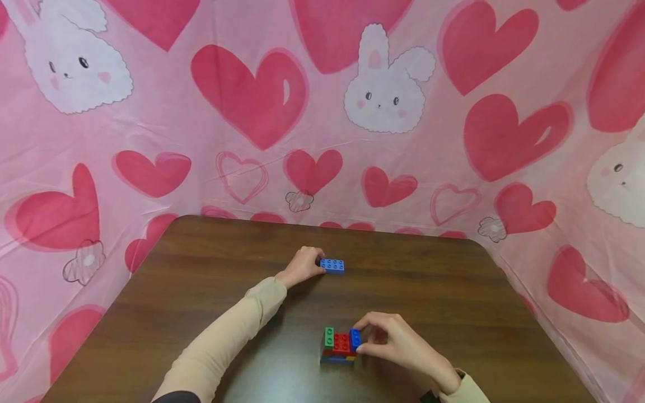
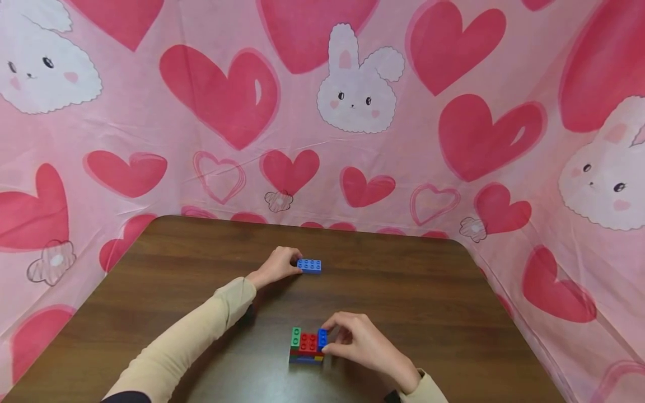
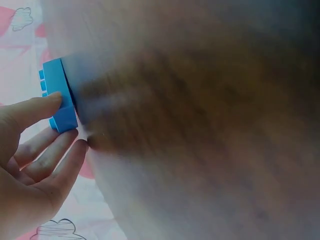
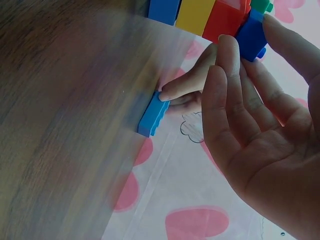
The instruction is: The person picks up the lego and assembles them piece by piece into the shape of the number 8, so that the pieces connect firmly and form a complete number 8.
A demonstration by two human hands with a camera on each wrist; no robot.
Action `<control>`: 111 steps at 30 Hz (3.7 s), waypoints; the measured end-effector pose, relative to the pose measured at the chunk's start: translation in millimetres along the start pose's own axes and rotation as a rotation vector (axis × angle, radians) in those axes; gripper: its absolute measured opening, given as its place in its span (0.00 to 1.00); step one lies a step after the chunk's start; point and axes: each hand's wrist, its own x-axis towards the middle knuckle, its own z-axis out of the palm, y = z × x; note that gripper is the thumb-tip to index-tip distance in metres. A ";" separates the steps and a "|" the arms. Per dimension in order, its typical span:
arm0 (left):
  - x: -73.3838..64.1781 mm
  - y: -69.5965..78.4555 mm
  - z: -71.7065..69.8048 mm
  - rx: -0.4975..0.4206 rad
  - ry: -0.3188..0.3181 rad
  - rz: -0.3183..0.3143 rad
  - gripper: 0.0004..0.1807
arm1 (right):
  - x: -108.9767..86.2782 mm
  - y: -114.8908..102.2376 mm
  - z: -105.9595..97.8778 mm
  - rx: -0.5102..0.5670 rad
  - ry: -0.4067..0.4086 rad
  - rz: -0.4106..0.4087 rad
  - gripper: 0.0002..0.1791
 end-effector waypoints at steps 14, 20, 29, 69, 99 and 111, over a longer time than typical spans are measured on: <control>-8.2 -3.6 -6.4 -0.009 0.015 -0.010 0.17 | -0.1 -0.5 0.6 -0.002 -0.007 -0.023 0.15; -12.1 -0.1 -11.2 -0.007 0.010 -0.003 0.17 | 0.0 -0.3 0.0 -0.016 -0.002 -0.023 0.15; -20.3 5.3 -16.1 -0.046 -0.018 -0.002 0.17 | 0.2 -0.6 0.6 -0.031 0.000 -0.023 0.15; -79.2 47.1 -30.4 -0.109 -0.005 0.131 0.18 | -1.8 -1.5 0.7 -0.041 0.001 -0.011 0.15; -116.6 65.8 -34.2 -0.160 -0.025 0.178 0.17 | -4.5 -13.7 -7.5 -0.219 0.302 -0.228 0.12; -127.9 74.6 -30.7 -0.184 -0.058 0.212 0.17 | -3.4 -13.8 -6.3 -0.195 0.297 -0.188 0.16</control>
